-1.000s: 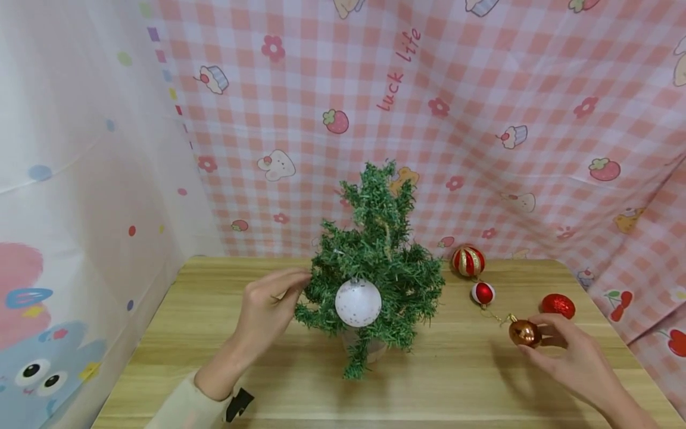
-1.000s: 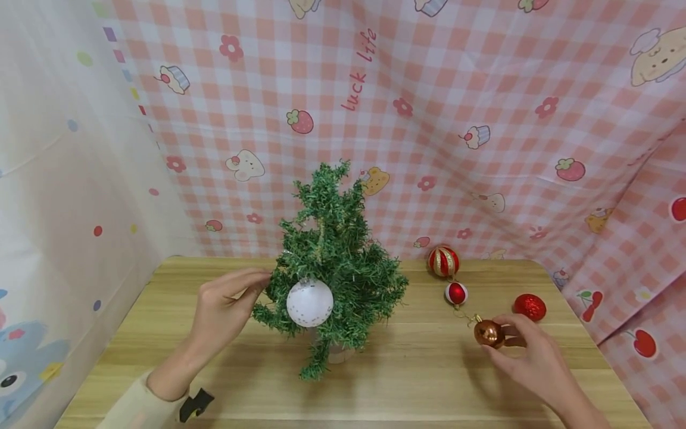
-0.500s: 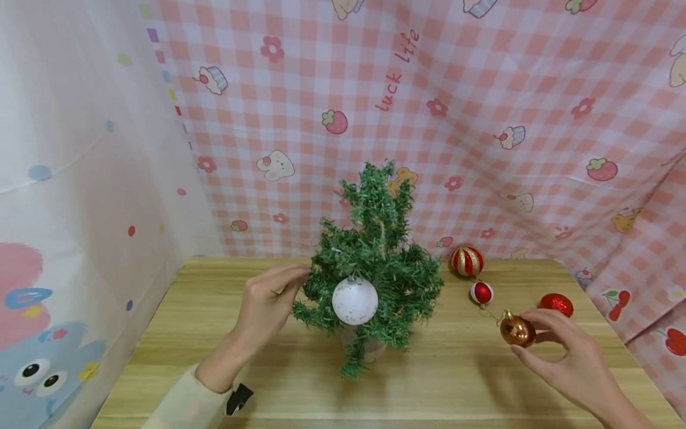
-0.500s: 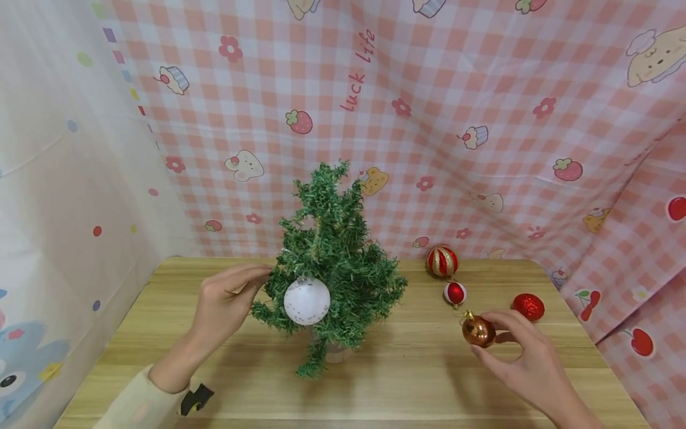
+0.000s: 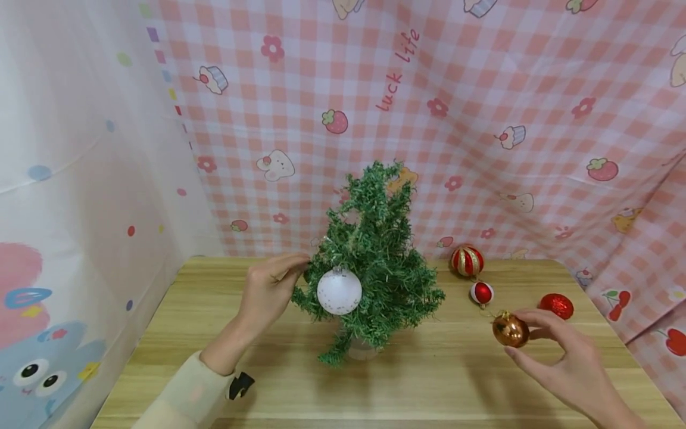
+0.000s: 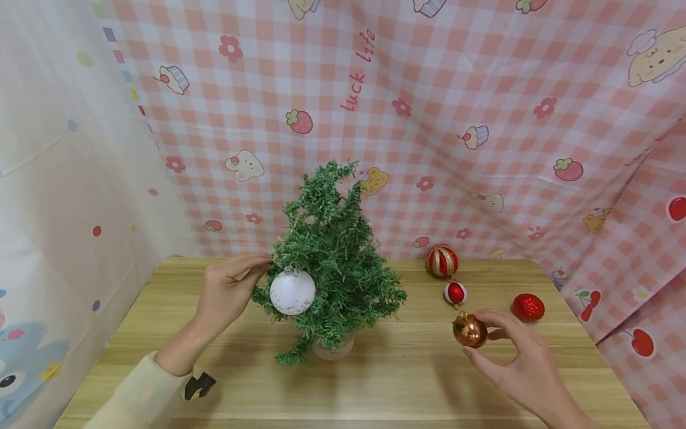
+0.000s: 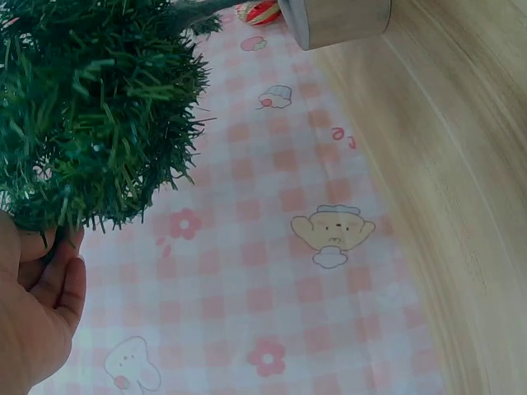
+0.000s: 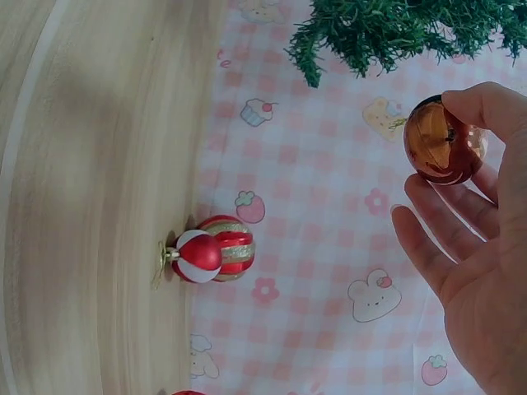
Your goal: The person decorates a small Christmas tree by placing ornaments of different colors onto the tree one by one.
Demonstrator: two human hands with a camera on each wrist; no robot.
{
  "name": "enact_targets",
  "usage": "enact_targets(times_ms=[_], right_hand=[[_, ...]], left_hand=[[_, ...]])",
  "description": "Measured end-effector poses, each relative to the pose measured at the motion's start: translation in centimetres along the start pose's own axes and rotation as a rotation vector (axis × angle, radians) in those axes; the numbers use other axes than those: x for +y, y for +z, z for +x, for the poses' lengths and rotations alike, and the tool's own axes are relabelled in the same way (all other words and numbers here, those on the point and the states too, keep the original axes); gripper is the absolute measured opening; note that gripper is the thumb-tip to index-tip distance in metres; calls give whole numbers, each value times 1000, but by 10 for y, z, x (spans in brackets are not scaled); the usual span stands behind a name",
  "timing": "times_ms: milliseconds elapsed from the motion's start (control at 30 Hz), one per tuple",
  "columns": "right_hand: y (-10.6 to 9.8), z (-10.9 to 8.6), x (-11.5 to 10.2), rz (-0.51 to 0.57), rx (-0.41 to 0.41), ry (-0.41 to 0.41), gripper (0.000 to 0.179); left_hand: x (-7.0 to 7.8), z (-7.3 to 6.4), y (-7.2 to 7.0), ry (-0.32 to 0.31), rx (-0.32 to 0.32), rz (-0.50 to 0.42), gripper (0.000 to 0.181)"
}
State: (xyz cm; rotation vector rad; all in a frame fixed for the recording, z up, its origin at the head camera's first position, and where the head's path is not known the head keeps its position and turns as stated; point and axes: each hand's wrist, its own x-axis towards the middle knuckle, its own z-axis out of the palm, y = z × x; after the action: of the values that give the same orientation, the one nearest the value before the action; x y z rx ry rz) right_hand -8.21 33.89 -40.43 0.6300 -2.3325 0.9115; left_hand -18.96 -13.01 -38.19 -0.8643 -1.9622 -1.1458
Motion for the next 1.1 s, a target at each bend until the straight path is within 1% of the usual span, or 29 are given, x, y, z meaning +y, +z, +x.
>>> enact_targets(times_ms=[133, 233, 367, 567, 633, 800, 833, 933, 1100], right_hand=[[1, 0, -2, 12, -6, 11, 70], [2, 1, -4, 28, 8, -20, 72], [3, 3, -6, 23, 27, -49, 77], [3, 6, -13, 11, 11, -33, 76], [3, 6, -13, 22, 16, -51, 73], [7, 8, -12, 72, 49, -114, 55], [8, 8, -12, 79, 51, -116, 53], [11, 10, -16, 99, 61, -132, 56], [16, 17, -28, 128, 94, -173, 63]], left_hand=[[-3, 2, 2, -22, -2, 0, 23], [-6, 4, 3, -32, -6, -5, 21], [-12, 8, 3, -27, 1, -10, 21], [-20, 13, 2, -53, -11, -26, 18], [-22, 14, 2, -49, -12, -14, 18], [-26, 17, 4, -37, -13, -1, 18], [-26, 18, 4, -37, -15, -4, 18], [-27, 20, 5, -43, -25, -4, 19], [-28, 23, 7, -87, -29, -10, 22]])
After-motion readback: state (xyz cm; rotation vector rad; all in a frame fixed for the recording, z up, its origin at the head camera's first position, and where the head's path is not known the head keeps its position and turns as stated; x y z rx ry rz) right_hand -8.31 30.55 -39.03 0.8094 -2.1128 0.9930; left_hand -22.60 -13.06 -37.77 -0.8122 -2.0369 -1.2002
